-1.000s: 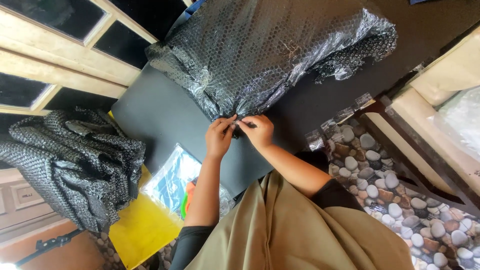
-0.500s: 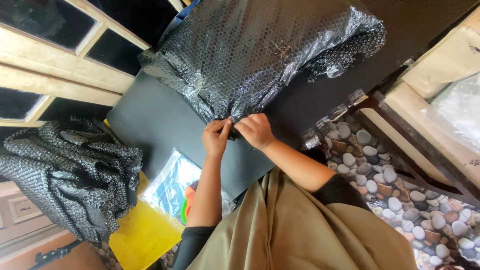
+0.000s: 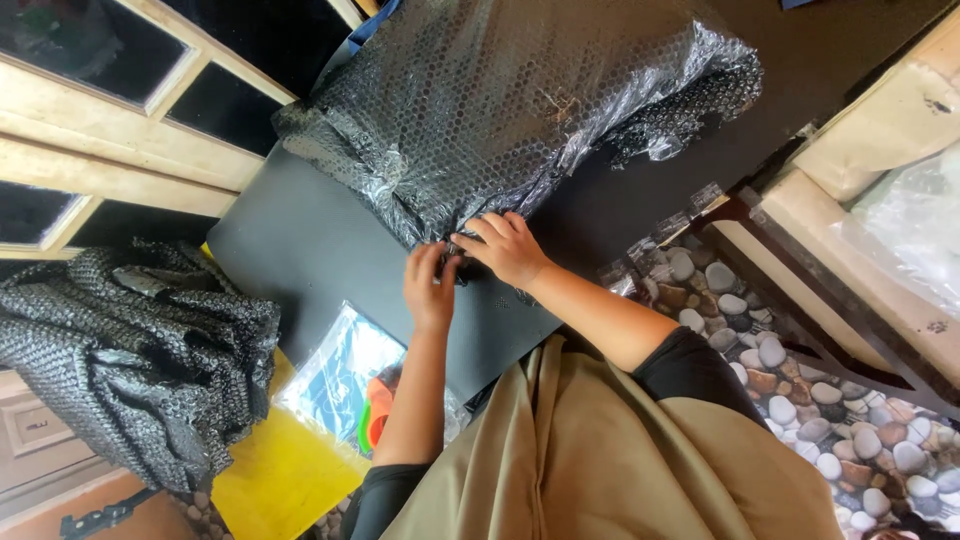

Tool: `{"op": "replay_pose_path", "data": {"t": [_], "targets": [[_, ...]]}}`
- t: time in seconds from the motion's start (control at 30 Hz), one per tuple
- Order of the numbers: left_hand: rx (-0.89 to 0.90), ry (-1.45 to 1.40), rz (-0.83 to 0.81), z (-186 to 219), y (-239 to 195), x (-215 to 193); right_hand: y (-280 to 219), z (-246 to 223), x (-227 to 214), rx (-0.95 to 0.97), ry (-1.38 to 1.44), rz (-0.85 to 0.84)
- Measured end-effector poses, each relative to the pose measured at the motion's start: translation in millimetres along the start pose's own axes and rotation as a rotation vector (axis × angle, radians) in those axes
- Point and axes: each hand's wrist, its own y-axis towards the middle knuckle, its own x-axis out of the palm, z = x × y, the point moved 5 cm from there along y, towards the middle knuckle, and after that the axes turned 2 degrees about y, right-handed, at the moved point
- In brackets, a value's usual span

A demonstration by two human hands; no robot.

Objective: Wrapping a blue tote bag in black bubble wrap and securing it with adhesive tape.

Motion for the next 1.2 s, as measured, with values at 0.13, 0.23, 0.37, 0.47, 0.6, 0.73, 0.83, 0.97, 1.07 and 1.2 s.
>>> {"op": "replay_pose_path", "data": {"t": [0.13, 0.23, 0.37, 0.47, 0.6, 0.73, 0.83, 0.97, 1.07, 1.2], "targets": [[0.182, 0.254, 0.057, 2, -18, 11, -6, 0, 11, 0.001, -0.008, -0.073], [0.186, 0.518, 0.112, 2, -23, 16, -10, 2, 19, 0.030, -0.017, -0.118], [0.147, 0.552, 0.073, 2, -23, 22, -6, 17, 3, 0.151, 0.181, -0.392], [0.169, 0.565, 0.059, 6, -17, 10, -6, 49, -29, 0.329, 0.273, -0.458], [0.211, 0.663, 0.077, -5, -14, -10, -26, 131, -100, 0.544, 0.206, -0.253], [0.118, 0.731, 0.093, -15, -9, -33, -78, 223, -150, 0.575, 0.139, -0.136], [-0.076, 0.737, 0.170, 17, -3, -25, -111, 287, -177, 0.633, 0.059, 0.029], [0.128, 0.384, 0.102, 112, 16, 66, -153, 354, -165, 1.168, 0.237, -0.163], [0.231, 0.184, -0.107, 184, 21, 167, -159, 373, -138, 1.303, 0.320, -0.380], [0.251, 0.274, -0.606, 230, 10, 287, -145, 369, -125, 1.213, 0.292, -0.525]]}}
